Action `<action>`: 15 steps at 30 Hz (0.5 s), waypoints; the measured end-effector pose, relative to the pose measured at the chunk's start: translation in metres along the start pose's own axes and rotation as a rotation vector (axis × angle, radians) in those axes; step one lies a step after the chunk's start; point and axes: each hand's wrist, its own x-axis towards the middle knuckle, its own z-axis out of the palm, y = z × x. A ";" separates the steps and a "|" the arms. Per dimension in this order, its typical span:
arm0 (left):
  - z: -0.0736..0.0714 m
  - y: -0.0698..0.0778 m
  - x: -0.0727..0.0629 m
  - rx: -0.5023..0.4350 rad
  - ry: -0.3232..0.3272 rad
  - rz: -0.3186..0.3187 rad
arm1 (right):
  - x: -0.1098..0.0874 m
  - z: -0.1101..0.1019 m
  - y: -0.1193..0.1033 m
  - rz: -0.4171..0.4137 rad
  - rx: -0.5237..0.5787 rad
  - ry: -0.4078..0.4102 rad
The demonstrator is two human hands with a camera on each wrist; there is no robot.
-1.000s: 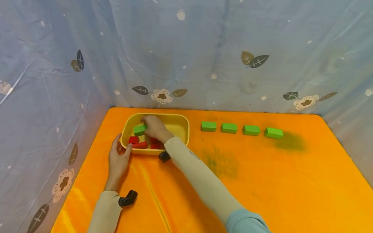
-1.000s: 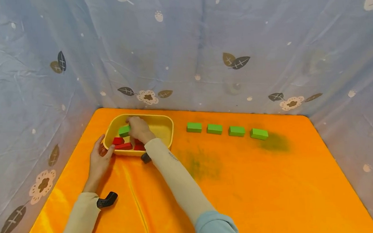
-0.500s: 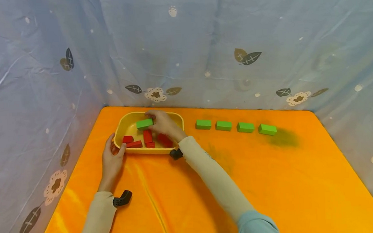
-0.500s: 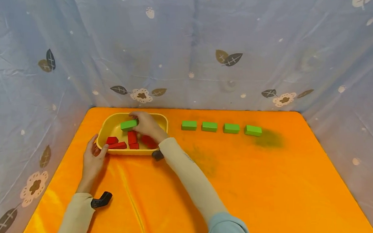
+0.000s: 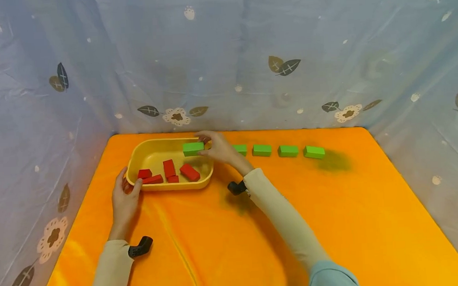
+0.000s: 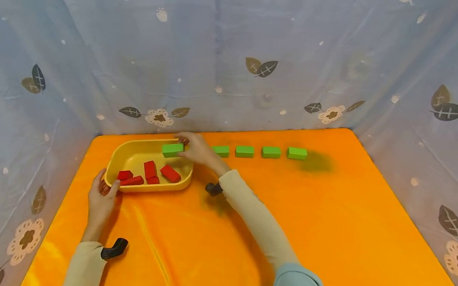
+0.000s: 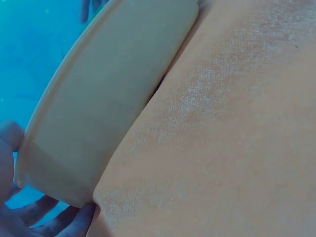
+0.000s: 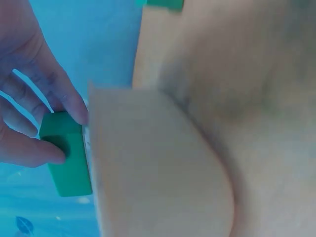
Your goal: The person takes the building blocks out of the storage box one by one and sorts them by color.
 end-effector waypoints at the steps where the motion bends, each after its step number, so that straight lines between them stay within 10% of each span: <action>1: -0.001 0.000 -0.001 0.001 -0.004 -0.007 | -0.005 -0.005 0.002 -0.004 0.004 0.010; 15: 0.001 0.004 -0.002 0.006 0.014 -0.032 | -0.118 -0.116 0.071 0.152 -0.006 0.198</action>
